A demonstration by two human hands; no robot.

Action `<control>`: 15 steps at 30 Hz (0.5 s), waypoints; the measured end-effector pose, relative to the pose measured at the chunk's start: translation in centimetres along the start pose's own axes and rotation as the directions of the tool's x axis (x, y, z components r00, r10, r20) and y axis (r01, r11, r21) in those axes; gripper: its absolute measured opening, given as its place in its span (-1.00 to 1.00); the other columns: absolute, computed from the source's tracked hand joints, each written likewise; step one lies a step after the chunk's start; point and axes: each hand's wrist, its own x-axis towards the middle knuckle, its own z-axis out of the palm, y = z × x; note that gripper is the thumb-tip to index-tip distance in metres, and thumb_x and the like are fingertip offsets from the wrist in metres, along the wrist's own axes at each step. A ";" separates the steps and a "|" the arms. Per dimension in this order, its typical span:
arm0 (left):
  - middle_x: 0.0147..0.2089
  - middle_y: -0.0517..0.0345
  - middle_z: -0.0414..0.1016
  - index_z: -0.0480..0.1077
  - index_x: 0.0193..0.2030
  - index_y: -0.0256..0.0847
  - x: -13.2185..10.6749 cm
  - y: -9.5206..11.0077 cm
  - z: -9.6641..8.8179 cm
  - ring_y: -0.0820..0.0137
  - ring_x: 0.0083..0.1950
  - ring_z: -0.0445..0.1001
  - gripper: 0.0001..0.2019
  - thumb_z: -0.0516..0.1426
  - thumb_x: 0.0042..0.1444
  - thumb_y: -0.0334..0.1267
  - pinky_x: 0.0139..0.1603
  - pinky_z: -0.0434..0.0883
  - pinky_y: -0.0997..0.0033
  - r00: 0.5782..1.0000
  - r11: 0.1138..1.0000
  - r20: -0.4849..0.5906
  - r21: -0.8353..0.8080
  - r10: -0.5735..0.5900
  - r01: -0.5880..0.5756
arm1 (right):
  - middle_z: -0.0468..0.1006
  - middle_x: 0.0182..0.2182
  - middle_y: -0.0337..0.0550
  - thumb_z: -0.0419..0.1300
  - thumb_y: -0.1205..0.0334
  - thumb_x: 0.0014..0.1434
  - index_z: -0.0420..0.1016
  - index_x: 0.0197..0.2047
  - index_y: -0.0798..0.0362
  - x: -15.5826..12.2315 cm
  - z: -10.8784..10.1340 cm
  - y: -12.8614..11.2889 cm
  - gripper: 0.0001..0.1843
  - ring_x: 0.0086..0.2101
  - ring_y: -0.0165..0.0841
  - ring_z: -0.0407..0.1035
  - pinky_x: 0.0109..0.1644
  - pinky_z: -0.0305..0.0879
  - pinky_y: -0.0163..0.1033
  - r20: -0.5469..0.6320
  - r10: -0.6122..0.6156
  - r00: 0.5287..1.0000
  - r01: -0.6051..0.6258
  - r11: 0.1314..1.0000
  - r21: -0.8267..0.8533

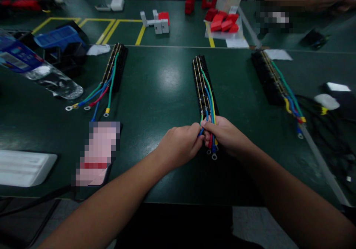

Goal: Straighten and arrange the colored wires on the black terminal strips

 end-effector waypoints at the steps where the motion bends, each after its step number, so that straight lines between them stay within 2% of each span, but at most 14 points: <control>1: -0.40 0.14 0.41 0.23 -0.23 -0.25 0.0 0.0 0.0 0.41 -0.44 0.40 -0.80 -0.10 0.25 -0.18 -0.43 0.31 0.44 1.000 1.000 -0.001 0.001 -0.001 0.001 | 0.35 -0.68 -0.34 0.12 0.11 0.17 0.26 -0.41 0.05 0.0 0.0 0.0 -0.78 -0.66 -0.48 0.30 -0.58 0.27 -0.38 -0.001 0.001 1.000 -0.001 1.000 -0.001; 15: -0.40 0.15 0.42 0.23 -0.23 -0.23 0.0 0.0 0.0 0.39 -0.43 0.41 -0.80 -0.10 0.25 -0.17 -0.44 0.31 0.42 1.000 1.000 0.001 0.001 -0.003 0.003 | 0.35 -0.69 -0.32 0.11 0.11 0.18 0.26 -0.45 0.05 0.0 0.0 0.1 -0.76 -0.67 -0.48 0.29 -0.60 0.25 -0.39 -0.010 -0.011 1.000 0.011 1.000 -0.019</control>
